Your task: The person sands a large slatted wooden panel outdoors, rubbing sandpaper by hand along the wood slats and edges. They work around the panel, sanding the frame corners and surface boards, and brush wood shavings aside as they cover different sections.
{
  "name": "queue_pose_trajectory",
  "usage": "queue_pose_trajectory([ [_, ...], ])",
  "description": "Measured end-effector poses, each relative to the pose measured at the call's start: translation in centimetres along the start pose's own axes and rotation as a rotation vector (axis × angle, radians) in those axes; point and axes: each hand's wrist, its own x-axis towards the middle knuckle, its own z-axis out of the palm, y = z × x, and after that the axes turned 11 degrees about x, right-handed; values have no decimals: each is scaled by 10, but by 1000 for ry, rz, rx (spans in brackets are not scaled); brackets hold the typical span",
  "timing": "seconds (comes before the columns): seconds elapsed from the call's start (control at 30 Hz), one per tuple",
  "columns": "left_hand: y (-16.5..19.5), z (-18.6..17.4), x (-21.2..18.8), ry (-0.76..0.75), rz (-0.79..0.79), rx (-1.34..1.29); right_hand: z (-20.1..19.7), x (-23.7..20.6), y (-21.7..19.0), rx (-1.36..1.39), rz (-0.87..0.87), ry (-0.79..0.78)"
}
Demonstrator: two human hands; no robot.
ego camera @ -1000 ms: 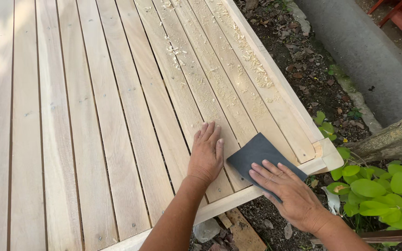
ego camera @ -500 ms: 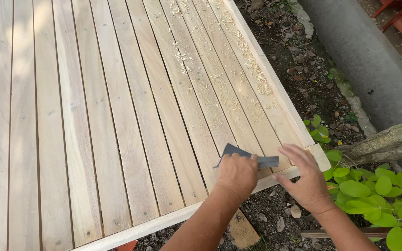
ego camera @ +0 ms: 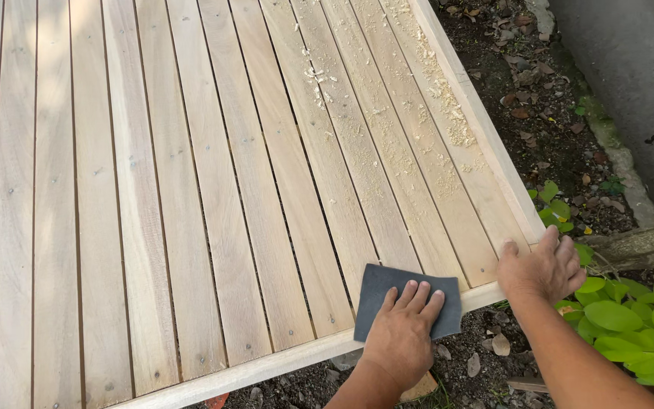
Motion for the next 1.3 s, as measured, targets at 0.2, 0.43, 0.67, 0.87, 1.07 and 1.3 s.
queue_pose_trajectory([
  [0.2,-23,0,-30,-4,11,-110,0,1,0,-29,-42,29],
  [0.43,-5,-2,-8,45,79,-206,4,1,13,-12,-58,45],
  [0.67,-75,-26,-97,-102,-99,-284,9,4,21,-37,-67,49],
  [0.87,-13,13,-24,-148,-67,-165,12,8,23,-50,-94,58],
  [1.07,-58,9,-80,48,-89,-2,11,6,19,-19,-49,28],
  [1.3,-45,-19,-94,-103,-288,60,16,7,15,-19,-72,30],
])
